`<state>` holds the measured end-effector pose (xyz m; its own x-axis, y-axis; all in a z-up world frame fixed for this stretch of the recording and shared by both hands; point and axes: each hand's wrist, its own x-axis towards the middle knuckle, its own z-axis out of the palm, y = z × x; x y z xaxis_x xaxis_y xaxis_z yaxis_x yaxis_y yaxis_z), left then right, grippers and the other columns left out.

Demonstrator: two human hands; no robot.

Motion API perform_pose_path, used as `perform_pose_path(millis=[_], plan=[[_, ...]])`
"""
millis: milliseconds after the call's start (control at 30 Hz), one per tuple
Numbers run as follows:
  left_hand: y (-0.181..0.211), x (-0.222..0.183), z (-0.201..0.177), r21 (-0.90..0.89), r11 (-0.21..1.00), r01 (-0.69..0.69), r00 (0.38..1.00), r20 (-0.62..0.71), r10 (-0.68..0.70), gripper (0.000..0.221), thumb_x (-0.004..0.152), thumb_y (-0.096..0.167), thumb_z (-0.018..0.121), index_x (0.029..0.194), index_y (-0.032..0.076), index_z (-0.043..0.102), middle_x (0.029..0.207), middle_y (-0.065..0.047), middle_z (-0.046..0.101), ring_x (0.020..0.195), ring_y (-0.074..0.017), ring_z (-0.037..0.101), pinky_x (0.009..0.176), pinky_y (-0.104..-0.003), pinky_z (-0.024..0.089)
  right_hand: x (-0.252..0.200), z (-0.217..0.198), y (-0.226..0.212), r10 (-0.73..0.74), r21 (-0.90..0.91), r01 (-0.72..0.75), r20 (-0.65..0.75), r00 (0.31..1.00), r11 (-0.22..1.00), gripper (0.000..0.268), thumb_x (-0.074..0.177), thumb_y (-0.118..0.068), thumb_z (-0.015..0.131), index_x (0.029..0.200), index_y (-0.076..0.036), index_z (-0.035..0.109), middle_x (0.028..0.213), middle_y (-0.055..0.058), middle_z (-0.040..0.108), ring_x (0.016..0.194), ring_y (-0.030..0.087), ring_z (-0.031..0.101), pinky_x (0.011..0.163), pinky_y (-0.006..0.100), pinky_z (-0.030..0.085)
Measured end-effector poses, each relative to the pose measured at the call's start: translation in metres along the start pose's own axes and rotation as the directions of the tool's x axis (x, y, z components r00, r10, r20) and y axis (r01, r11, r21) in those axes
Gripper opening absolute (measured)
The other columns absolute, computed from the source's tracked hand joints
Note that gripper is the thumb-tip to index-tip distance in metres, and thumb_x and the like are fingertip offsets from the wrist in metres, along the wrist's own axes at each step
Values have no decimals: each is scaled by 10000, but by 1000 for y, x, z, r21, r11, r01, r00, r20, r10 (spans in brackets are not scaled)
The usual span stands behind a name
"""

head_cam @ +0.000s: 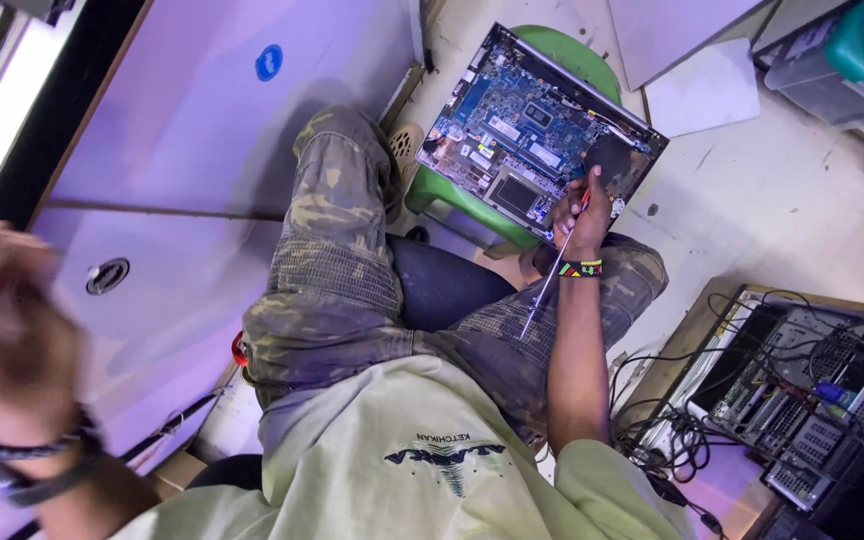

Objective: Repairing a laptop motherboard by inspecting and manipulating components with a screwdriver

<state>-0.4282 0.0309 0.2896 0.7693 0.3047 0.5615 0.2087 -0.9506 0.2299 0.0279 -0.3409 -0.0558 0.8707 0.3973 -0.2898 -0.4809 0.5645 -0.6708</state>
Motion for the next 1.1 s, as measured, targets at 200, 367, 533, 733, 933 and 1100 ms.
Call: perform_pose_path(millis=[200, 367, 533, 733, 933, 1100], plan=[[97, 81, 130, -510, 860, 23, 988, 143, 58, 63, 981, -5, 715, 1042, -8, 731, 1047, -175, 734, 955, -286, 723, 899, -390, 597, 9, 5, -17, 54, 84, -40, -161, 986, 996, 505, 1027, -475, 512, 773, -76, 689, 452, -24, 402, 296, 78, 299, 278, 242, 177], [121, 110, 300, -836, 537, 118, 965, 223, 136, 152, 945, 78, 759, 1090, 59, 718, 1050, -104, 768, 895, -171, 780, 825, -255, 673, 30, -6, -44, -6, 130, 43, -275, 962, 991, 486, 983, -477, 563, 713, -94, 692, 438, -10, 405, 292, 91, 300, 282, 246, 147], [165, 138, 476, -904, 412, 112, 941, 230, 248, 133, 912, 169, 800, 1014, 101, 747, 961, -38, 786, 842, -145, 767, 780, -255, 627, 112, -71, -73, -101, 429, 117, -60, 993, 896, 491, 1068, -509, 415, 796, -145, 602, 535, -26, 454, 413, 120, 373, 395, 278, 302], [183, 193, 564, -821, 94, 563, 794, 569, 214, 164, 926, 200, 760, 1077, 140, 734, 1027, -25, 798, 892, -108, 775, 791, -215, 645, 226, -67, -121, -200, 203, 249, -234, 951, 947, 444, 941, -581, 526, 771, -174, 569, 581, -37, 454, 444, 119, 403, 379, 290, 298], [159, 212, 602, -819, -37, 573, 808, 557, 190, 147, 925, 126, 769, 1063, 104, 722, 1034, -58, 788, 903, -146, 779, 848, -268, 662, 229, -50, -133, -142, 109, 159, -149, 979, 981, 375, 878, -546, 655, 889, -172, 633, 683, -30, 482, 557, 112, 470, 474, 279, 382], [161, 227, 581, -847, -40, 530, 847, 526, 82, 154, 888, 90, 801, 1026, 98, 732, 995, -62, 785, 880, -131, 767, 808, -232, 655, 218, -4, -142, -227, 48, 246, -251, 941, 968, 359, 887, -533, 639, 891, -174, 628, 687, 16, 573, 540, 147, 529, 482, 289, 446]])
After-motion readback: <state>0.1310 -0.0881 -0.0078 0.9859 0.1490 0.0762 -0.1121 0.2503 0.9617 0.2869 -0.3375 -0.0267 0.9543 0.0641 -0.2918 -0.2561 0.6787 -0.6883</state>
